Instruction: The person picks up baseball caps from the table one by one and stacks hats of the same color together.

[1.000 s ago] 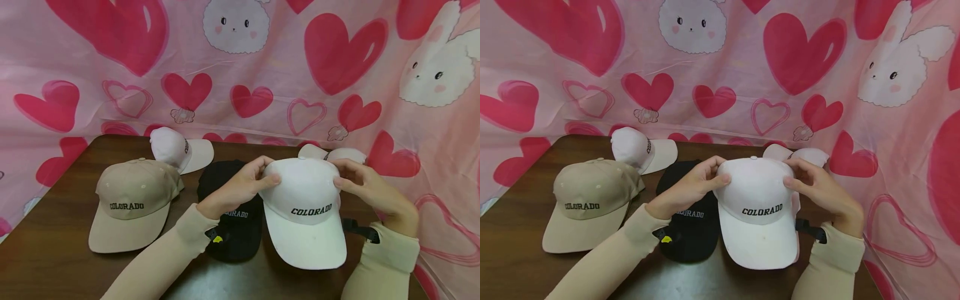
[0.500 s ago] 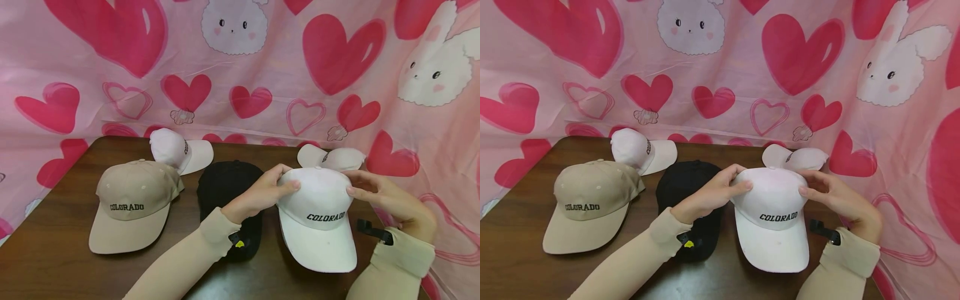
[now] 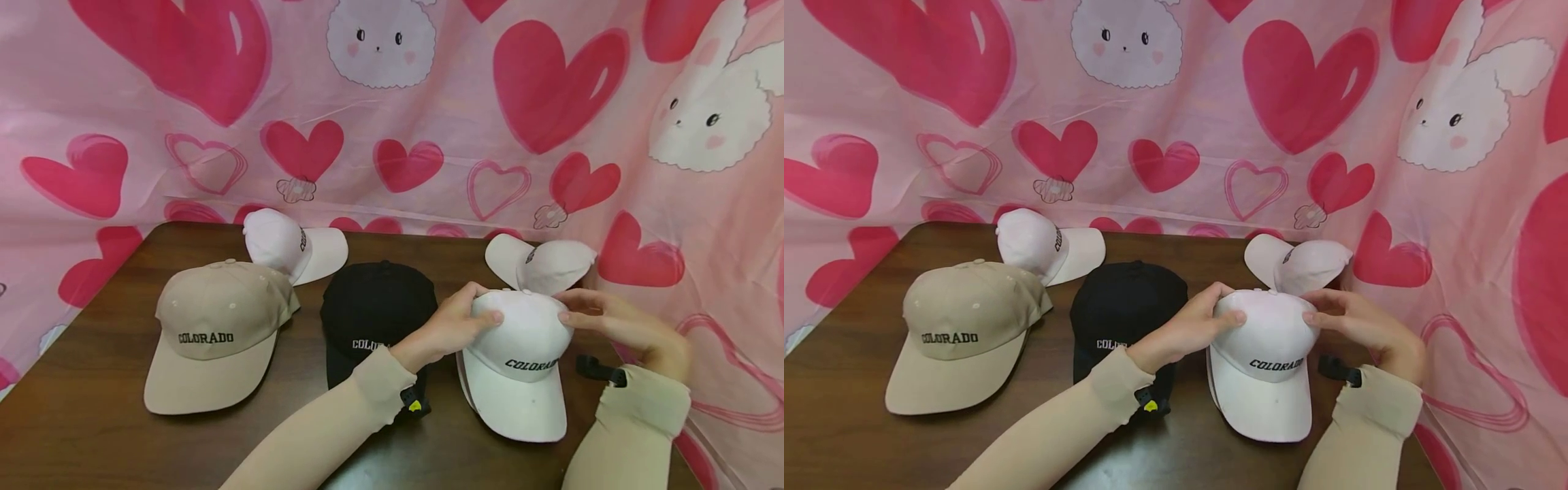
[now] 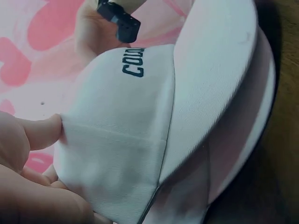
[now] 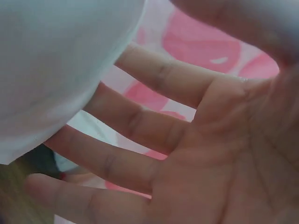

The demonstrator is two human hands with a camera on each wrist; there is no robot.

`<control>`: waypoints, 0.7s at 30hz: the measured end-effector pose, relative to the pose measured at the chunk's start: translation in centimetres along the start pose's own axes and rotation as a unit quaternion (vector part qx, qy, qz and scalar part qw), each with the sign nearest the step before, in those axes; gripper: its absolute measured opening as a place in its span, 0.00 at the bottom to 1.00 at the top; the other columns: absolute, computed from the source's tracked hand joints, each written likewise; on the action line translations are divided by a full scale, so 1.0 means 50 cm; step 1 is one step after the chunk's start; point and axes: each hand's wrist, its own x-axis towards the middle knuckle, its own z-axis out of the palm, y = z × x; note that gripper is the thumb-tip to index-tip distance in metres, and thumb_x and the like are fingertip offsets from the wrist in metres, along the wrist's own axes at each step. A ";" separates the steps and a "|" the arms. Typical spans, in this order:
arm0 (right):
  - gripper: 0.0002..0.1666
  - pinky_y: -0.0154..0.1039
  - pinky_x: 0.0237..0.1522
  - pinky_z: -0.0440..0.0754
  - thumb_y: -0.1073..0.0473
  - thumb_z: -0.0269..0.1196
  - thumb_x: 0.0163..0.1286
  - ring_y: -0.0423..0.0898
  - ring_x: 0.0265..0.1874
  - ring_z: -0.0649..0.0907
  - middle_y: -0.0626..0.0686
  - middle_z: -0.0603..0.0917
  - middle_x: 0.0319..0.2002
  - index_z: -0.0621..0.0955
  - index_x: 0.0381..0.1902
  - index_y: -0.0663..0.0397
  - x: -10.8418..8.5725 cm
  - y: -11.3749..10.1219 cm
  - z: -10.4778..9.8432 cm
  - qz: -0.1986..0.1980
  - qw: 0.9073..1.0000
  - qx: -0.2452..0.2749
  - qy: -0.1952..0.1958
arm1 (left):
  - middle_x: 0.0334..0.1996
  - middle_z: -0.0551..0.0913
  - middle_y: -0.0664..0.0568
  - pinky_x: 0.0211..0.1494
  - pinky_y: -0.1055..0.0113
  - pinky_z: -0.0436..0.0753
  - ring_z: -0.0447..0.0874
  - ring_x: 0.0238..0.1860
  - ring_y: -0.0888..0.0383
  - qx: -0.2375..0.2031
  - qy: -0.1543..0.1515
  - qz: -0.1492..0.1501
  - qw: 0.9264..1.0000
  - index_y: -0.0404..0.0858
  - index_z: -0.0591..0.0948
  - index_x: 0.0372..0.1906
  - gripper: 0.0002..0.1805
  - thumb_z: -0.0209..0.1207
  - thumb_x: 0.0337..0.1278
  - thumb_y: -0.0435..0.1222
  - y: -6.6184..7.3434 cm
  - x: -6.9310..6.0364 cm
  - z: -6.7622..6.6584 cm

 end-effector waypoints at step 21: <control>0.41 0.57 0.58 0.86 0.52 0.64 0.79 0.54 0.58 0.79 0.65 0.72 0.65 0.59 0.77 0.65 0.083 0.008 0.048 0.038 0.988 0.151 -0.017 | 0.69 0.71 0.46 0.68 0.55 0.73 0.64 0.68 0.51 0.112 0.081 0.013 0.990 0.45 0.71 0.71 0.23 0.61 0.78 0.39 -0.024 0.021 0.011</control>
